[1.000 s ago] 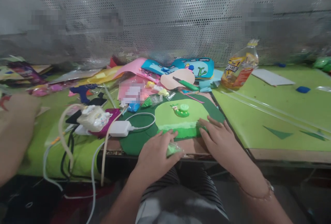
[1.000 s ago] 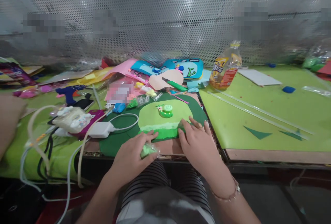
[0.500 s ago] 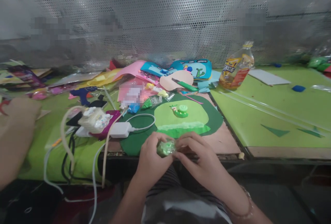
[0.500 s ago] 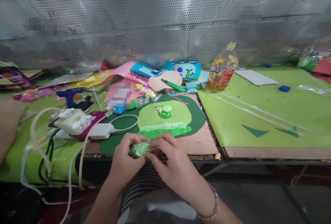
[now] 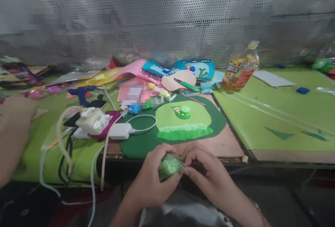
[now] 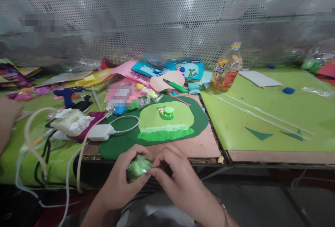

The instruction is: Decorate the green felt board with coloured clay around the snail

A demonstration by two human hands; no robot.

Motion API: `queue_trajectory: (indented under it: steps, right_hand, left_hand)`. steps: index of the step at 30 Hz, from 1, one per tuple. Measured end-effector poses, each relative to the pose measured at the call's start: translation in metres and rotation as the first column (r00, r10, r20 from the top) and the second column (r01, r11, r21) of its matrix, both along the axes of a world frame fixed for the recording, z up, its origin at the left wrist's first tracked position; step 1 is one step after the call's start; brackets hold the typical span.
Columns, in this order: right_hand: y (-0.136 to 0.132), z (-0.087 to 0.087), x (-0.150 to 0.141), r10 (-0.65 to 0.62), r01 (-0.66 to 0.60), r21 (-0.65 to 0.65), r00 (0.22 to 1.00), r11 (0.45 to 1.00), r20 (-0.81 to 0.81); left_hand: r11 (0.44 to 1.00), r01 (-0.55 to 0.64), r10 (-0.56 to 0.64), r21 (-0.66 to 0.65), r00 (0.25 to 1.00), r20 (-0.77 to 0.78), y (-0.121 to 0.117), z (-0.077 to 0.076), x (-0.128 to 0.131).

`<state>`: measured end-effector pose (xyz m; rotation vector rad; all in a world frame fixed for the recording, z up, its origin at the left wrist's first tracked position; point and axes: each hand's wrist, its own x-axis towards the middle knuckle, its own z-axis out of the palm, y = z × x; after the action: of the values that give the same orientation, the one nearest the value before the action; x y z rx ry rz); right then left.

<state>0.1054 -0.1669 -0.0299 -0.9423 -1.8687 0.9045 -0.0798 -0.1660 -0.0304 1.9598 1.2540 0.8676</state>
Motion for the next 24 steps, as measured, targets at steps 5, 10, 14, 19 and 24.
queue_trajectory:
  steps: [5, 10, 14, 19, 24]
  right_hand:
    - [0.008, -0.007, -0.001, -0.115, 0.115, 0.017, 0.993, 0.993, -0.011]
    - [0.013, -0.013, -0.001, -0.162, 0.165, 0.072, 0.986, 0.984, -0.043]
    - [0.013, -0.01, 0.005, -0.149, 0.151, 0.071, 0.988, 0.986, -0.03]
    - [0.021, 0.002, 0.008, -0.18, 0.139, 0.172, 0.951, 0.975, 0.251]
    - [0.034, -0.002, 0.0, -0.21, 0.035, 0.357, 0.86, 0.934, 0.465]
  left_hand:
    - [0.999, -0.015, 0.021, -0.034, 0.98, 0.197, 0.01, -0.002, 0.004]
    - [0.992, -0.104, 0.087, 0.071, 0.974, 0.211, 0.014, -0.002, 0.012]
    - [0.977, -0.126, 0.091, 0.173, 0.976, 0.195, 0.011, -0.001, 0.013]
    - [0.965, -0.167, 0.148, 0.205, 0.983, 0.105, 0.013, 0.0, 0.006]
    - [0.988, -0.067, 0.084, 0.138, 0.99, -0.115, 0.021, 0.002, -0.002]
